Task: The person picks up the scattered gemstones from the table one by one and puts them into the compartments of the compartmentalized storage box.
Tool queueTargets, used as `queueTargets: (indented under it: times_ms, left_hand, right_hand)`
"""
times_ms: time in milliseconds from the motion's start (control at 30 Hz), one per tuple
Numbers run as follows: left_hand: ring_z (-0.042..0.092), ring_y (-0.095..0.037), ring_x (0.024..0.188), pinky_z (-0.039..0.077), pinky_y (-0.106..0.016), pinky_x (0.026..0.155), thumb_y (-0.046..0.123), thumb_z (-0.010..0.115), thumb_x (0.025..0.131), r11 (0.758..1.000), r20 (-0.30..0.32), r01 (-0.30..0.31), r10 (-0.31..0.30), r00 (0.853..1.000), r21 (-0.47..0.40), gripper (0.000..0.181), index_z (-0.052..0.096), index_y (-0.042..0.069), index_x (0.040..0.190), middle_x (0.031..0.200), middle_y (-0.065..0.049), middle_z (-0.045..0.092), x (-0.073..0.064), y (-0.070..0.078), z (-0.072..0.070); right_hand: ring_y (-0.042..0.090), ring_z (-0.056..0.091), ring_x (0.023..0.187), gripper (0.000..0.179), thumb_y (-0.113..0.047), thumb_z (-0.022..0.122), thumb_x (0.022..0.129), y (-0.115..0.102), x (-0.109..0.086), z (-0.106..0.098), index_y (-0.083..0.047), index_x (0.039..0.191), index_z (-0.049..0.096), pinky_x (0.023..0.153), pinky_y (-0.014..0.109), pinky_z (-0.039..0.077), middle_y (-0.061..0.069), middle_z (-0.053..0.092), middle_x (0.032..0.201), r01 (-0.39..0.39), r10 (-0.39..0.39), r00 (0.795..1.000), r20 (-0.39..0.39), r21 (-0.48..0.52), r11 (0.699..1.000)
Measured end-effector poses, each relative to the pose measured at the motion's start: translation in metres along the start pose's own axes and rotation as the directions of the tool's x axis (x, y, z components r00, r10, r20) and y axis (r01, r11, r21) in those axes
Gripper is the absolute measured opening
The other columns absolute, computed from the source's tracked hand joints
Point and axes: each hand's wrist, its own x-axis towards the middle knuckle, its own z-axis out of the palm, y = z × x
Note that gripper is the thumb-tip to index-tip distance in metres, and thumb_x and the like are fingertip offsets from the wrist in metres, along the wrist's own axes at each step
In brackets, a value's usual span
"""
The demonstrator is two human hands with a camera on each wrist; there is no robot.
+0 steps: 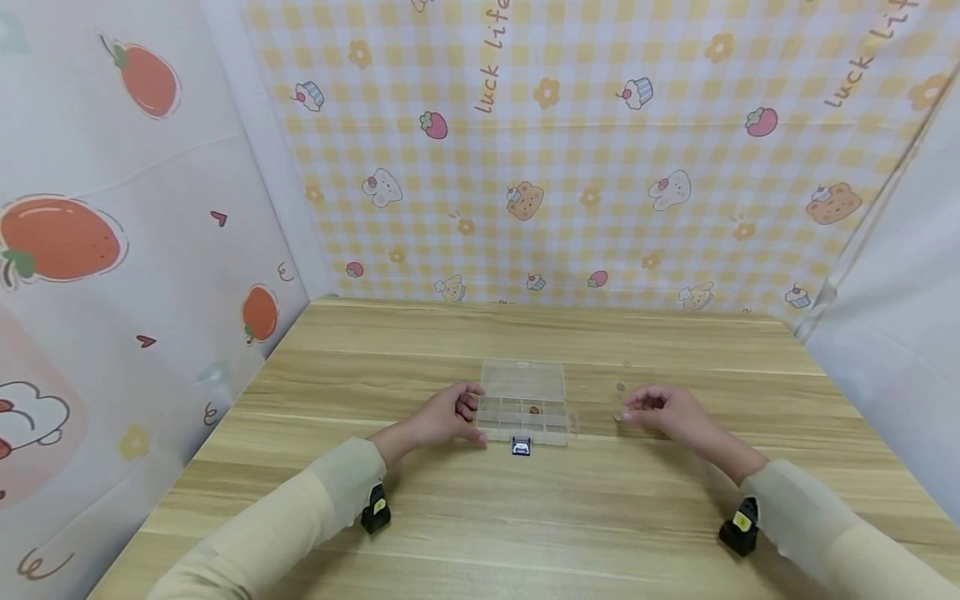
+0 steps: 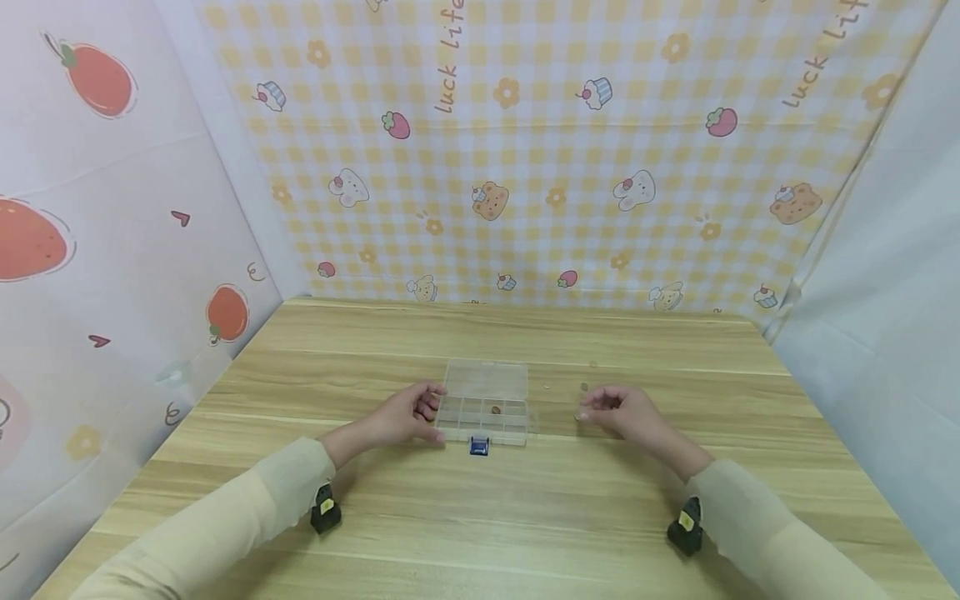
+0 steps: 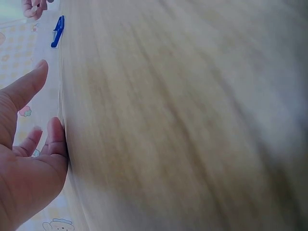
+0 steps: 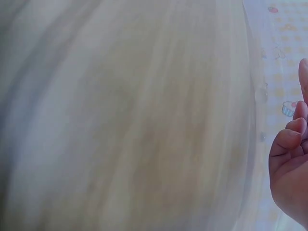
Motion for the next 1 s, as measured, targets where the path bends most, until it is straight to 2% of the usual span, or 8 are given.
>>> queueTargets:
  times_ms: [200, 400, 667, 1000]
  left_hand:
    - [0.050, -0.021, 0.092, 0.044, -0.034, 0.081, 0.008, 0.088, 0.069, 1.000, -0.002, 0.000, 0.000, 1.000, 0.005, 0.070, 0.051, 0.004, 0.129, 0.107, -0.008, 0.052, 0.000, 0.000, 0.000]
    - [0.050, -0.021, 0.092, 0.044, -0.034, 0.082, 0.007, 0.088, 0.070, 1.000, -0.002, -0.001, 0.001, 1.000, 0.002, 0.070, 0.051, 0.004, 0.129, 0.107, -0.008, 0.052, 0.000, 0.000, 0.000]
    - [0.050, -0.021, 0.092, 0.044, -0.034, 0.082, 0.007, 0.088, 0.070, 1.000, -0.005, -0.004, 0.004, 1.000, 0.007, 0.070, 0.051, 0.004, 0.129, 0.107, -0.008, 0.052, 0.000, 0.001, 0.000]
    - [0.049, -0.021, 0.092, 0.044, -0.034, 0.082, 0.005, 0.087, 0.070, 1.000, -0.005, -0.004, 0.004, 1.000, 0.002, 0.069, 0.051, 0.004, 0.129, 0.108, -0.009, 0.052, 0.000, 0.002, 0.001]
  right_hand:
    - [0.018, 0.051, 0.078, 0.034, -0.022, 0.078, 0.084, -0.005, 0.008, 0.007, 0.002, 0.105, 0.067, 0.064, 0.027, 0.048, 0.009, 0.060, 0.091, 0.016, -0.016, 1.000, -0.012, 0.009, 1.000]
    - [0.020, 0.054, 0.074, 0.034, -0.022, 0.078, 0.084, -0.014, 0.017, 0.014, 0.002, 0.105, 0.067, 0.061, 0.027, 0.046, 0.010, 0.060, 0.083, 0.035, -0.035, 0.999, -0.012, 0.027, 0.999]
    - [0.020, 0.050, 0.075, 0.027, -0.017, 0.077, 0.084, -0.029, 0.030, 0.025, 0.001, 0.103, 0.069, 0.060, 0.027, 0.044, 0.009, 0.059, 0.086, 0.095, -0.095, 0.995, -0.002, -0.008, 0.995]
    - [0.018, 0.049, 0.071, 0.021, -0.012, 0.080, 0.081, -0.037, 0.046, 0.044, 0.000, 0.096, 0.071, 0.058, 0.025, 0.042, 0.004, 0.059, 0.078, 0.133, -0.132, 0.991, 0.030, -0.037, 0.990]
